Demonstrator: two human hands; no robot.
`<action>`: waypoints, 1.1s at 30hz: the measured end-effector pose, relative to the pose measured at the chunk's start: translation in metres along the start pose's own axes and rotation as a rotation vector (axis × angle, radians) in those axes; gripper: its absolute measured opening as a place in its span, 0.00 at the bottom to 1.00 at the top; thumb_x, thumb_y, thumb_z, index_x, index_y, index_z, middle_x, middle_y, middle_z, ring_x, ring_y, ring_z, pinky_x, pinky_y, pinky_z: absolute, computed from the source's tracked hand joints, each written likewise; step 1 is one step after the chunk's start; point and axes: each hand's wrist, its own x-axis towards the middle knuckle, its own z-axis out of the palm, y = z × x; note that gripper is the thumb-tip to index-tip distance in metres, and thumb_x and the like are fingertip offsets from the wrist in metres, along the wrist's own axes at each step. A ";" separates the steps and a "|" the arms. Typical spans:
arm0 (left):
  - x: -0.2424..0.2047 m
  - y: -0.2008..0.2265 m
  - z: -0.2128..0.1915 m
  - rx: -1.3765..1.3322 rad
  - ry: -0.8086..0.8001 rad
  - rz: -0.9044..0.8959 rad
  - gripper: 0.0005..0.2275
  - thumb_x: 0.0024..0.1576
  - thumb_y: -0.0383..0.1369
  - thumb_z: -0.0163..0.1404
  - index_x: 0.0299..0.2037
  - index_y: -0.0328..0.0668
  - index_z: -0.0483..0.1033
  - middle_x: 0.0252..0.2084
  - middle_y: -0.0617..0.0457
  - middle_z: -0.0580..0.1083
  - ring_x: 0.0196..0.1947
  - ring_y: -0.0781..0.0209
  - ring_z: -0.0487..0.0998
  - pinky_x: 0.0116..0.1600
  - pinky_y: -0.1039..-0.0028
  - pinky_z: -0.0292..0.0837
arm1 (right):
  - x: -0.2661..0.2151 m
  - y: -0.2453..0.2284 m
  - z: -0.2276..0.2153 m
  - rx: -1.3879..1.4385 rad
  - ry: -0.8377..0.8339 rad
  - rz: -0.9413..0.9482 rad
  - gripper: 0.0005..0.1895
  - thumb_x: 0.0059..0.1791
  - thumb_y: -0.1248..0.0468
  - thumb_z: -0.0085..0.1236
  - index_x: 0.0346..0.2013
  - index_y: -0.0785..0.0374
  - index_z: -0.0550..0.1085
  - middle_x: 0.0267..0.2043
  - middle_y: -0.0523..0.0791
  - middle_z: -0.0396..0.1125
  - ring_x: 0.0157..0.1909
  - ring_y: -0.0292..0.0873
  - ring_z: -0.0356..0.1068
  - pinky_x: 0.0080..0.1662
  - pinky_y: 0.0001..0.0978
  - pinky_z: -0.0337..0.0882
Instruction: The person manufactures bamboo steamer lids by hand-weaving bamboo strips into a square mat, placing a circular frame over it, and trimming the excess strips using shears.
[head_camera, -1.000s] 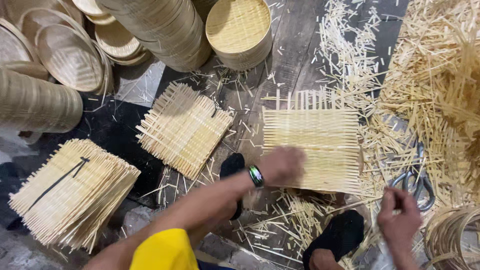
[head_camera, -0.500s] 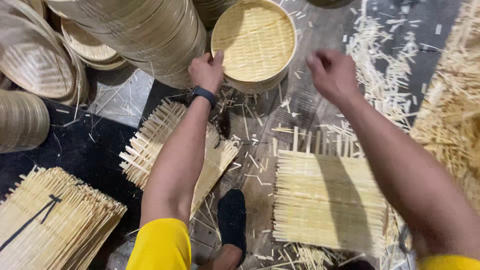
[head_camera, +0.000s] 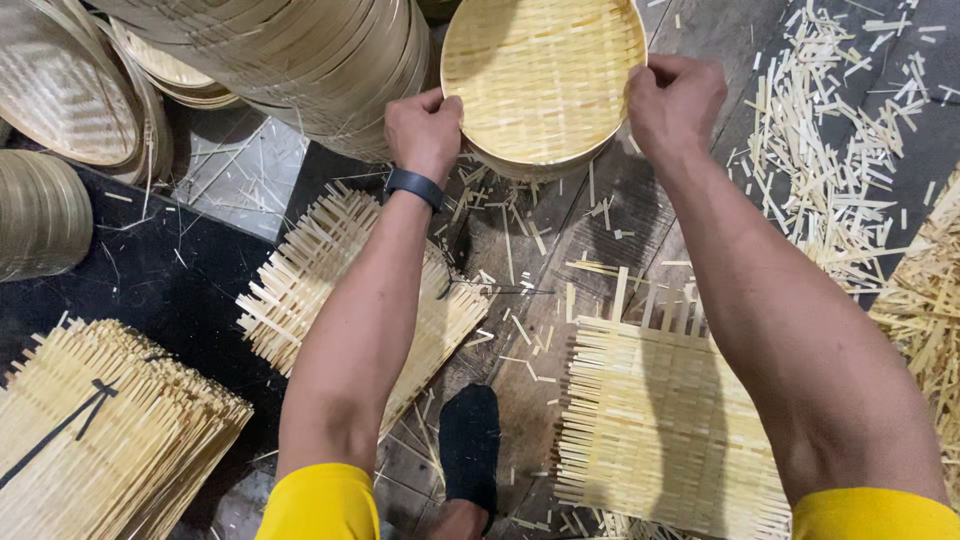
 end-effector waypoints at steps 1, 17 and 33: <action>0.001 0.004 0.000 -0.020 0.009 -0.006 0.09 0.50 0.32 0.56 0.38 0.39 0.85 0.25 0.47 0.81 0.24 0.62 0.82 0.36 0.70 0.76 | -0.001 -0.001 -0.001 -0.001 0.004 0.013 0.11 0.48 0.66 0.60 0.41 0.66 0.83 0.33 0.49 0.78 0.33 0.39 0.78 0.41 0.32 0.77; 0.011 -0.011 0.005 0.090 0.024 0.139 0.08 0.55 0.34 0.55 0.36 0.37 0.82 0.26 0.39 0.76 0.24 0.48 0.77 0.35 0.63 0.72 | -0.012 0.003 0.003 0.060 0.026 -0.087 0.10 0.50 0.65 0.64 0.42 0.69 0.82 0.35 0.49 0.78 0.35 0.39 0.78 0.43 0.32 0.77; 0.006 -0.012 0.003 0.156 -0.009 -0.070 0.15 0.59 0.43 0.54 0.41 0.37 0.84 0.33 0.39 0.80 0.31 0.50 0.81 0.44 0.63 0.76 | -0.019 -0.002 -0.027 0.106 -0.115 -0.024 0.16 0.58 0.59 0.59 0.39 0.73 0.79 0.31 0.47 0.74 0.32 0.37 0.73 0.37 0.33 0.73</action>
